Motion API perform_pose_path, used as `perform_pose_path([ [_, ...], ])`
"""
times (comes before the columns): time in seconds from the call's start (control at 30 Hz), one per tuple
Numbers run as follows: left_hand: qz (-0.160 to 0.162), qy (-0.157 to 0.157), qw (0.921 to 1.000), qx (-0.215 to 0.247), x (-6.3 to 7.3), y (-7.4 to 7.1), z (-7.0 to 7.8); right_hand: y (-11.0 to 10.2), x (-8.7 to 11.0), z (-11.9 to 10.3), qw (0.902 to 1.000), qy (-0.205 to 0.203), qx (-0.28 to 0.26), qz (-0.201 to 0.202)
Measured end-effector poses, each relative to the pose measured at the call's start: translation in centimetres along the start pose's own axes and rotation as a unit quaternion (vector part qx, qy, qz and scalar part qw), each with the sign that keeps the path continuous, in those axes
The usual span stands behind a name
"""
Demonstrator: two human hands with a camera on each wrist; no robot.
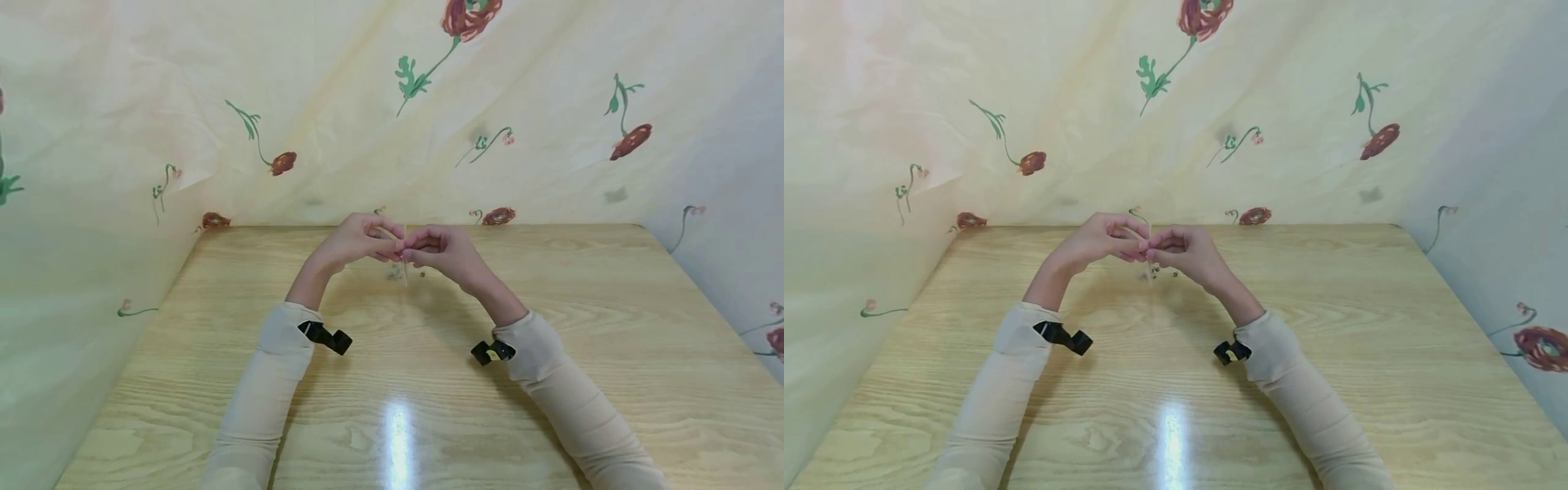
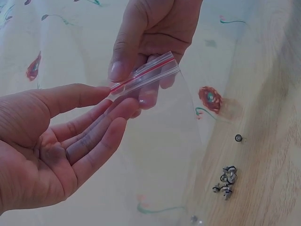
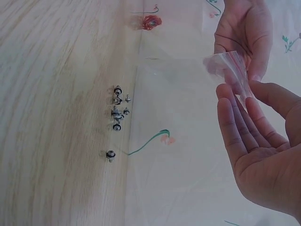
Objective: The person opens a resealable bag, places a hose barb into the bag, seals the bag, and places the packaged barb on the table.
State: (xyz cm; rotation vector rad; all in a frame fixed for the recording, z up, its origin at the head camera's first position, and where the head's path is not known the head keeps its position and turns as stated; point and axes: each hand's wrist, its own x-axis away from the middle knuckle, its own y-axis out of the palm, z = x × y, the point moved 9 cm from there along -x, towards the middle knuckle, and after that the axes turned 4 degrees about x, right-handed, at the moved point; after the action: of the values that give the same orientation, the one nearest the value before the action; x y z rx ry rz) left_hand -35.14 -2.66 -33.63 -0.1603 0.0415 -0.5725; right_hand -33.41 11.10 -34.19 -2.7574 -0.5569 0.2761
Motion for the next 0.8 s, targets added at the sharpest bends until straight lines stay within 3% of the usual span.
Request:
perform_pose_path([
  [0.47,0.018,-0.015,0.9996,-0.017,0.16,0.09,-0.07,0.26,0.12,0.05,0.9999,-0.010,0.004,0.005],
  [0.8,0.018,-0.003,0.9998,-0.008,-0.03,-0.05,0.08,0.06,-0.08,-0.20,0.9997,-0.019,0.013,0.002],
])
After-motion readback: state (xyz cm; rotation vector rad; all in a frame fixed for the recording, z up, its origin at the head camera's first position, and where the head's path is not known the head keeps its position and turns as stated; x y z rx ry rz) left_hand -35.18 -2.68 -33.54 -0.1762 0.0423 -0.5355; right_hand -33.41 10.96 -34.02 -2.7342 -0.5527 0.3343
